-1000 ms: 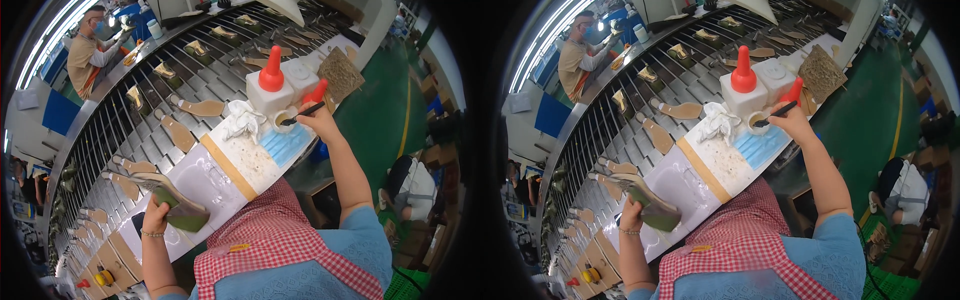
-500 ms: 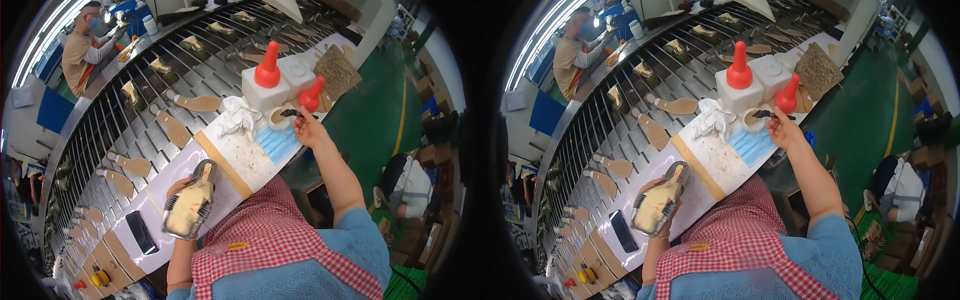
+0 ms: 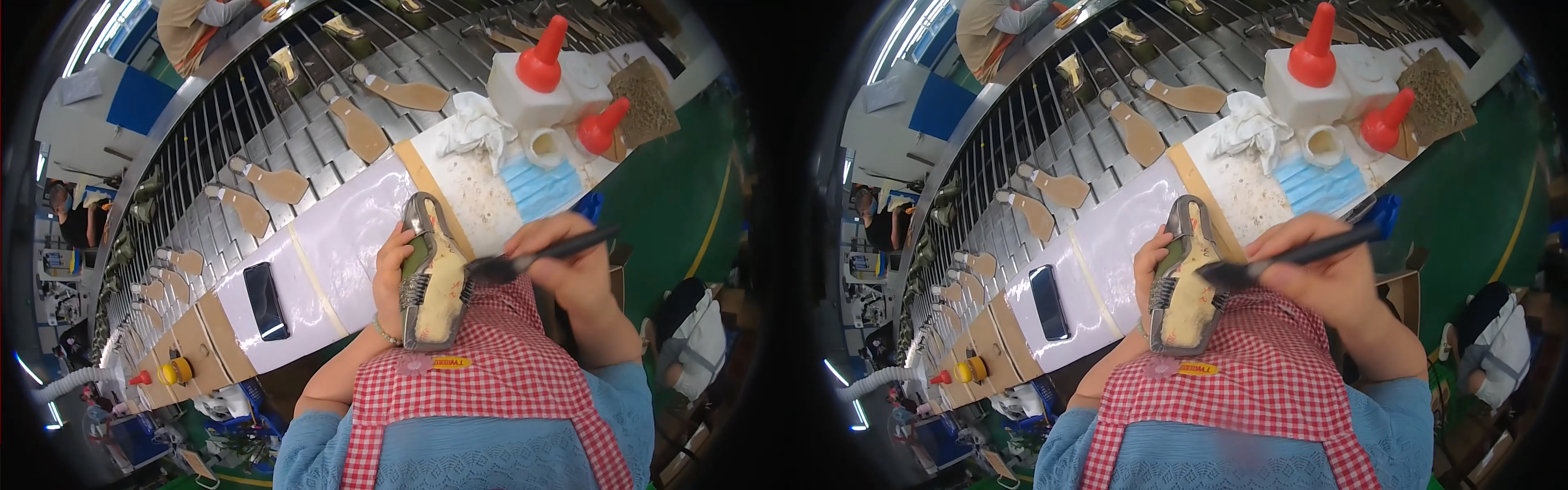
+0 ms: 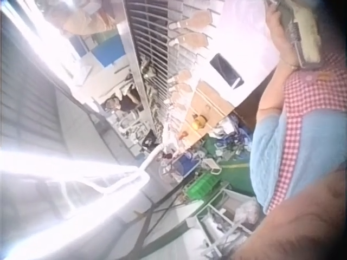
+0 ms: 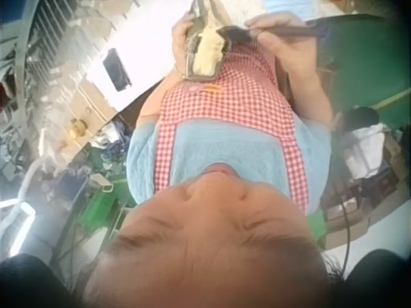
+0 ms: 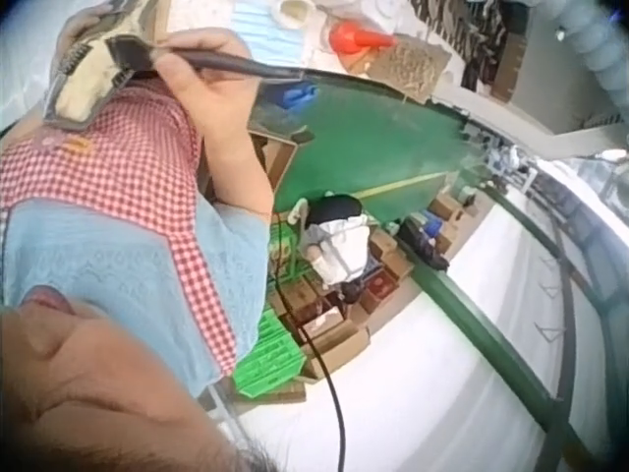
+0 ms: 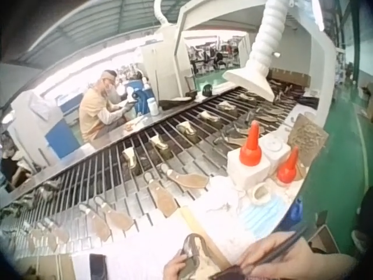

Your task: Applying adhesive with a brush to the outer soles and lasted shoe bottoms on an assembly line.

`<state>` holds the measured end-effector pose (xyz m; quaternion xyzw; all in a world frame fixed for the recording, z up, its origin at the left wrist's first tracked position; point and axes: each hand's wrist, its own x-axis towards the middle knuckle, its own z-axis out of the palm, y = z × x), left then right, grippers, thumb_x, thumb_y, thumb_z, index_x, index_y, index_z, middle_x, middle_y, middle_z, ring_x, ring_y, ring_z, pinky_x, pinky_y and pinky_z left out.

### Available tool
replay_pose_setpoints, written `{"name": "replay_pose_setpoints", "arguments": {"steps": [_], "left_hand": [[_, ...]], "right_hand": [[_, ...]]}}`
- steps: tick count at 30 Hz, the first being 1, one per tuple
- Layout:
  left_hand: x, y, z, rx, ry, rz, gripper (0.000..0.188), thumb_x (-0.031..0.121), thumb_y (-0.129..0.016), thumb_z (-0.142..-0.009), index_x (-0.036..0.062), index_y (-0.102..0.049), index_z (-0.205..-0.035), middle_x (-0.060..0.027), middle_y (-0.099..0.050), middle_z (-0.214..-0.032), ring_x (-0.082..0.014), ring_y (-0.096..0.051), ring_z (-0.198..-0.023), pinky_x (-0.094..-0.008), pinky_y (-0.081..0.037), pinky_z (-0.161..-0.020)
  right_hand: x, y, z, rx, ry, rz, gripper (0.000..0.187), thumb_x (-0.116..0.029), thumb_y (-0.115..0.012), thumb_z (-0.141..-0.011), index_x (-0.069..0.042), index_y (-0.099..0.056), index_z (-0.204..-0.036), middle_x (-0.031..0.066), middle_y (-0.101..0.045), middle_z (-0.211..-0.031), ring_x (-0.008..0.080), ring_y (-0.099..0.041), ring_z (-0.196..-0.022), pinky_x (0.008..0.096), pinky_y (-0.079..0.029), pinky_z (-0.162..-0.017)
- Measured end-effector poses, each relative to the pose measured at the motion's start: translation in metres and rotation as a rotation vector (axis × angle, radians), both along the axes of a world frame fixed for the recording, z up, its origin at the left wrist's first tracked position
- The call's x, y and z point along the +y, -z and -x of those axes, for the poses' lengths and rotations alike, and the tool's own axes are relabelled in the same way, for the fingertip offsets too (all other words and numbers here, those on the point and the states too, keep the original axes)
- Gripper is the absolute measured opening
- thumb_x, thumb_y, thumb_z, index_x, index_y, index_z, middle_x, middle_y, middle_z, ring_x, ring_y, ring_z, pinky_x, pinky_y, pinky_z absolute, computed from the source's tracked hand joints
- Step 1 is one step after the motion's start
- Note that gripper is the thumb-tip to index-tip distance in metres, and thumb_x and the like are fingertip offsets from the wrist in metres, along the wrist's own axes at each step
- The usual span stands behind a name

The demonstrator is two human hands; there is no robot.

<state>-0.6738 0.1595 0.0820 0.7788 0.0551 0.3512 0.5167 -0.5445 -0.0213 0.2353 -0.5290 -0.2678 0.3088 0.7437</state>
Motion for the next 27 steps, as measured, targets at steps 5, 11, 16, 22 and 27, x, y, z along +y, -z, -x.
{"name": "replay_pose_setpoints", "arguments": {"steps": [5, 11, 16, 22, 27], "left_hand": [[-0.002, -0.005, -0.001, -0.079, -0.06, -0.051, 0.058, 0.004, -0.077, -0.067, 0.0023, -0.043, -0.114, -0.0221, -0.051, -0.119, -0.0403, -0.048, -0.12, -0.0414, -0.046, -0.093], [0.0, -0.005, 0.002, -0.089, -0.053, -0.053, 0.056, 0.004, -0.076, -0.069, 0.0021, -0.043, -0.114, -0.0214, -0.051, -0.12, -0.0414, -0.046, -0.121, -0.0425, -0.045, -0.094], [0.0, -0.012, 0.003, -0.041, -0.063, -0.109, 0.054, 0.003, -0.074, -0.07, 0.0018, -0.043, -0.114, -0.021, -0.051, -0.12, -0.0425, -0.046, -0.121, -0.0431, -0.045, -0.094], [-0.002, -0.012, 0.004, -0.066, -0.053, -0.065, 0.054, 0.003, -0.074, -0.069, 0.0015, -0.043, -0.113, -0.0213, -0.051, -0.12, -0.0426, -0.046, -0.121, -0.0432, -0.045, -0.094], [0.0, -0.007, 0.006, -0.06, -0.069, -0.079, 0.054, 0.004, -0.075, -0.069, 0.0016, -0.044, -0.112, -0.0215, -0.052, -0.118, -0.0419, -0.047, -0.12, -0.0433, -0.045, -0.094]], "right_hand": [[0.015, 0.016, 0.021, -0.22, -0.102, 0.112, 0.017, 0.001, -0.07, -0.076, 0.001, -0.063, -0.092, 0.0127, -0.065, -0.096, 0.0154, -0.062, -0.088, 0.027, -0.049, -0.075], [0.023, 0.012, 0.027, -0.6, 0.025, 0.195, 0.019, -0.001, -0.073, -0.073, -0.001, -0.062, -0.088, 0.0123, -0.064, -0.088, 0.0209, -0.064, -0.081, 0.029, -0.049, -0.07], [0.022, 0.01, 0.032, -0.527, -0.156, 0.111, 0.017, -0.002, -0.073, -0.071, -0.001, -0.062, -0.085, 0.0123, -0.064, -0.086, 0.0235, -0.064, -0.08, 0.0303, -0.049, -0.07], [0.021, 0.007, 0.028, -0.661, 0.006, 0.201, 0.017, -0.003, -0.073, -0.071, -0.001, -0.062, -0.084, 0.0119, -0.065, -0.084, 0.0248, -0.064, -0.08, 0.0318, -0.049, -0.07], [0.023, 0.004, 0.032, -0.662, -0.123, 0.111, 0.017, -0.004, -0.074, -0.07, -0.002, -0.062, -0.082, 0.0115, -0.065, -0.082, 0.0256, -0.065, -0.079, 0.0324, -0.05, -0.068]]}}
